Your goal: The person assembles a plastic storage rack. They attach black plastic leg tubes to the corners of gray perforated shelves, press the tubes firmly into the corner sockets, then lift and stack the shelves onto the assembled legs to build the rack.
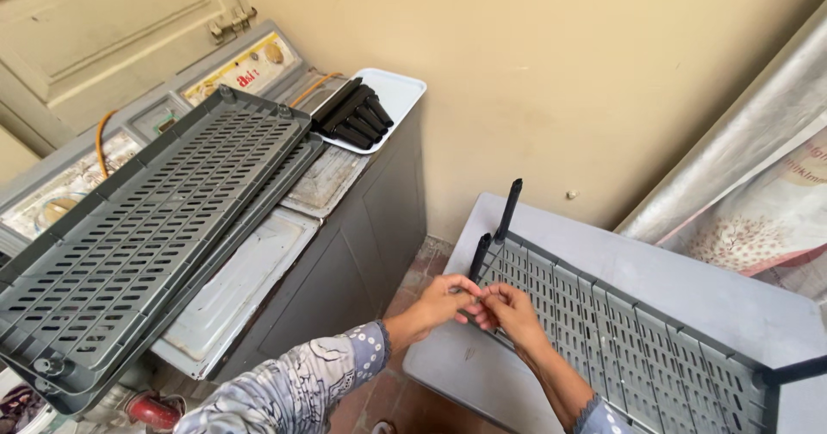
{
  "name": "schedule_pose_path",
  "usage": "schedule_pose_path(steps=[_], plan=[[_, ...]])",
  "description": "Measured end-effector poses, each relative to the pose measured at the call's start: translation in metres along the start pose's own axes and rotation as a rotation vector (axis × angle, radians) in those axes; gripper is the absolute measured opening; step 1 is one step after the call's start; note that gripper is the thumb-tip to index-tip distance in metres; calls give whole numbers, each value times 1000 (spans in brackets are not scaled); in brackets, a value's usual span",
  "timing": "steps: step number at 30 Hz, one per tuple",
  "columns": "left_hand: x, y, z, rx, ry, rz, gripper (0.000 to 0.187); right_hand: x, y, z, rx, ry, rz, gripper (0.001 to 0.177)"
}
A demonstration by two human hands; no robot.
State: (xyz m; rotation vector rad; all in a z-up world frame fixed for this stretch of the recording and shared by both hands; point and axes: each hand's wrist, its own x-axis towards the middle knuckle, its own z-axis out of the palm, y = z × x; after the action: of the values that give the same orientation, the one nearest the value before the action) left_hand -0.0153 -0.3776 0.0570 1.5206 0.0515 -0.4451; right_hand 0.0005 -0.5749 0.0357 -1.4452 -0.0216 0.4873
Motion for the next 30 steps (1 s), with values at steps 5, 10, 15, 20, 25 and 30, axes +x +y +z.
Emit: schedule_pose_path(steps=[5, 10, 15, 20, 25, 30], plan=[[9, -7, 16, 58, 4, 106, 20, -13, -4, -16, 2, 24, -7, 20], [40, -56, 14, -14, 170, 61, 22, 4, 3, -27, 12, 64, -33, 21], [73, -122, 0, 137, 207, -55, 19, 32, 5, -36, -59, 199, -120, 25], [112, -174, -10, 421, 194, 114, 17, 65, 5, -25, -213, 297, -125, 39], [117, -181, -21, 774, 90, 325, 29, 90, 8, -11, -273, 320, -138, 59], [106, -170, -25, 1122, -144, 403, 39, 103, 10, -4, -274, 347, -102, 60]])
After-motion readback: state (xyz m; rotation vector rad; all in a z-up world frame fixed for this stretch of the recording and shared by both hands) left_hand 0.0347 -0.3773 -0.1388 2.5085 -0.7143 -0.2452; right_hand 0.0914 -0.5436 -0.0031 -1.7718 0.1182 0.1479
